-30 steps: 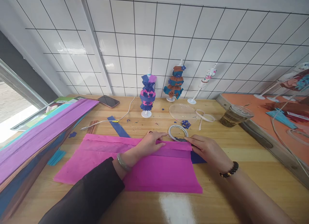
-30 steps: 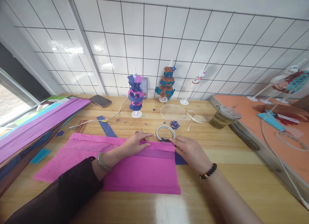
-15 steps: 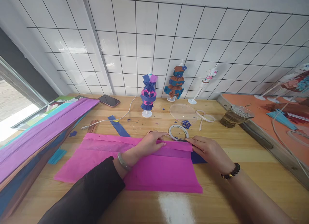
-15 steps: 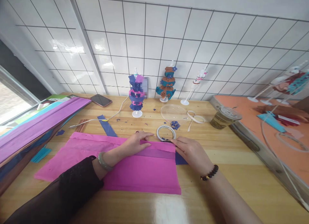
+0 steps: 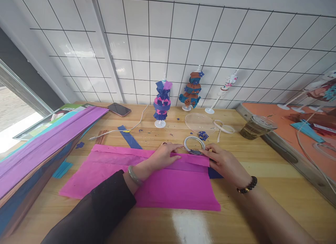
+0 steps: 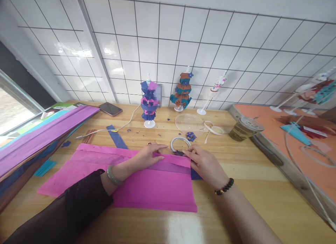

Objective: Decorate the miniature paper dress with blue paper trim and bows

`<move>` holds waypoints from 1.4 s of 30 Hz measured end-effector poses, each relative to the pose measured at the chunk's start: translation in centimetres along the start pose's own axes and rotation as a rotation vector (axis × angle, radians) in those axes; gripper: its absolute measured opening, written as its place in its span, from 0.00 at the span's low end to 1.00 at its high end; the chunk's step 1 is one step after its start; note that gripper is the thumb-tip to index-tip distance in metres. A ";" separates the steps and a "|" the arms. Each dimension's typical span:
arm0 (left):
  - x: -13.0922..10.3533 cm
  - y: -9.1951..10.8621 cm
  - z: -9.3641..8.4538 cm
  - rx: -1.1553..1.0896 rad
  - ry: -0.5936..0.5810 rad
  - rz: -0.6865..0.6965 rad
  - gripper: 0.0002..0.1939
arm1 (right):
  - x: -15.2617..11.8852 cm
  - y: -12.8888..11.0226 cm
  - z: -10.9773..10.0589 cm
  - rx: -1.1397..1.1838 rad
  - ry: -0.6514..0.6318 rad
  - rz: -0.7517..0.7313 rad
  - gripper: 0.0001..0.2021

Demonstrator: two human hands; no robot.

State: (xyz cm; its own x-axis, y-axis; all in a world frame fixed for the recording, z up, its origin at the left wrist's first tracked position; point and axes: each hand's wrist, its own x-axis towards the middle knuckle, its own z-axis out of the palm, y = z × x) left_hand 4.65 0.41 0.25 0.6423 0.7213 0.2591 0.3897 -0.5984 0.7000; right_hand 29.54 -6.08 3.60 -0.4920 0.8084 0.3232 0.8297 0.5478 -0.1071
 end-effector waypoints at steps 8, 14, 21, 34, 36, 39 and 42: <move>0.0 -0.1 0.0 -0.011 0.000 0.019 0.23 | 0.0 -0.1 0.1 -0.021 -0.026 0.020 0.15; 0.0 -0.4 0.2 -0.031 0.005 0.035 0.24 | 0.5 -0.5 0.1 -0.040 -0.029 0.012 0.14; 0.0 -0.5 0.2 -0.042 0.002 0.020 0.24 | 0.4 -0.5 0.2 -0.040 -0.018 0.015 0.14; 0.0 -0.7 0.3 -0.035 0.013 0.030 0.25 | 0.2 -0.6 0.2 -0.028 0.009 -0.007 0.14; 0.0 -0.8 0.4 -0.037 0.017 0.039 0.25 | 0.2 -0.6 0.2 -0.034 0.010 -0.006 0.14; 0.1 -1.0 0.6 -0.035 0.024 0.053 0.25 | 0.2 -0.5 0.4 -0.045 0.007 -0.004 0.14; 0.1 -1.1 0.6 -0.028 0.027 0.060 0.25 | 0.3 -0.4 0.7 -0.064 0.014 -0.008 0.14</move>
State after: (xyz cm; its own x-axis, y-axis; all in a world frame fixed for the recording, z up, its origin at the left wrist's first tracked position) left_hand 4.67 0.93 -0.94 0.6453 0.6942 0.3187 0.3324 -0.6308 0.7011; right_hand 28.92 -5.92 3.09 -0.4952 0.8008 0.3368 0.8413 0.5388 -0.0440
